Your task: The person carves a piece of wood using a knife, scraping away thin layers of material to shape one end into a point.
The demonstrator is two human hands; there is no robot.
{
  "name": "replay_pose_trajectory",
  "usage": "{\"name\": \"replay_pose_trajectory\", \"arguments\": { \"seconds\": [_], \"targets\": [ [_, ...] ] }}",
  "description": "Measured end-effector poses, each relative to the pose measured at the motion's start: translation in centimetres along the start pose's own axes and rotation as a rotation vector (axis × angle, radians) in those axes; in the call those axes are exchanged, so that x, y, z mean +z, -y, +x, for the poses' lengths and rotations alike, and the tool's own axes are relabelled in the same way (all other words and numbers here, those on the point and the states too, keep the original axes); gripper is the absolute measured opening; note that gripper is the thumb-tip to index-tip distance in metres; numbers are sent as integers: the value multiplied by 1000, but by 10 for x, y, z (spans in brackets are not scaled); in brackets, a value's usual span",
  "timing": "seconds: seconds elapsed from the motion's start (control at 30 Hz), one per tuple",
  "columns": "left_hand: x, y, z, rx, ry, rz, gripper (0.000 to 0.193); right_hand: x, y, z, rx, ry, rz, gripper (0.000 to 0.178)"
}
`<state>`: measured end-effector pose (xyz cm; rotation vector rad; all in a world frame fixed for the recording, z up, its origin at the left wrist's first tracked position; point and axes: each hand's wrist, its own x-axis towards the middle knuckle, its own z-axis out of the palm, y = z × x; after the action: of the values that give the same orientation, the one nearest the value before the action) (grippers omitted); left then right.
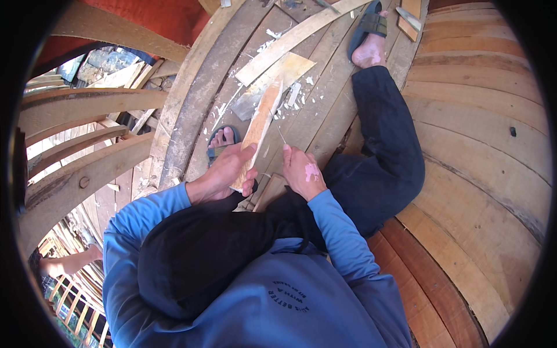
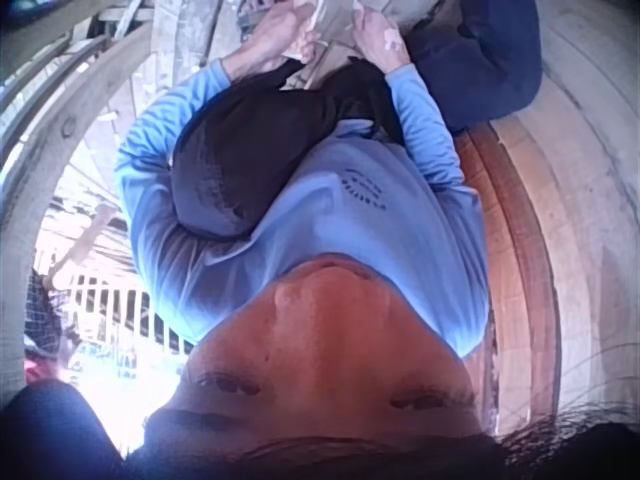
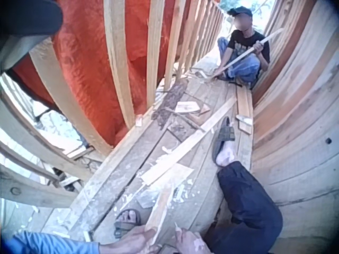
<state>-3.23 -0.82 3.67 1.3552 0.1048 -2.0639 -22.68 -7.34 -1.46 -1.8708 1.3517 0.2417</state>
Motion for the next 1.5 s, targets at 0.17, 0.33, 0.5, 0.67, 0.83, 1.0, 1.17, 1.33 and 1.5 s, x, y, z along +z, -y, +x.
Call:
{"name": "replay_pose_trajectory", "arguments": {
  "seconds": [0.17,0.33,0.5,0.67,0.83,1.0,1.17,1.33,1.5],
  "targets": [
    [-6,2,1,-50,-10,-70,24,2,5,-6,14,7,28,49],
    [-12,3,1,-35,9,-70,26,3,8,-7,42,25,6,49],
    [-7,1,2,-32,7,-49,25,4,9,-11,46,-9,-3,48],
    [-6,3,3,-41,2,-63,23,2,5,-11,4,1,-4,47],
    [-5,0,0,-47,3,-65,22,5,6,-14,10,-21,13,46],
    [-7,1,1,-45,19,-80,22,3,8,-16,42,4,7,47],
    [-5,0,0,-55,4,-94,23,-3,9,-14,39,30,36,49],
    [-5,-1,0,-51,2,-90,24,-2,8,-13,35,25,16,50],
    [-7,0,0,-49,0,-91,24,-1,8,-12,40,33,17,50]
  ]
}}
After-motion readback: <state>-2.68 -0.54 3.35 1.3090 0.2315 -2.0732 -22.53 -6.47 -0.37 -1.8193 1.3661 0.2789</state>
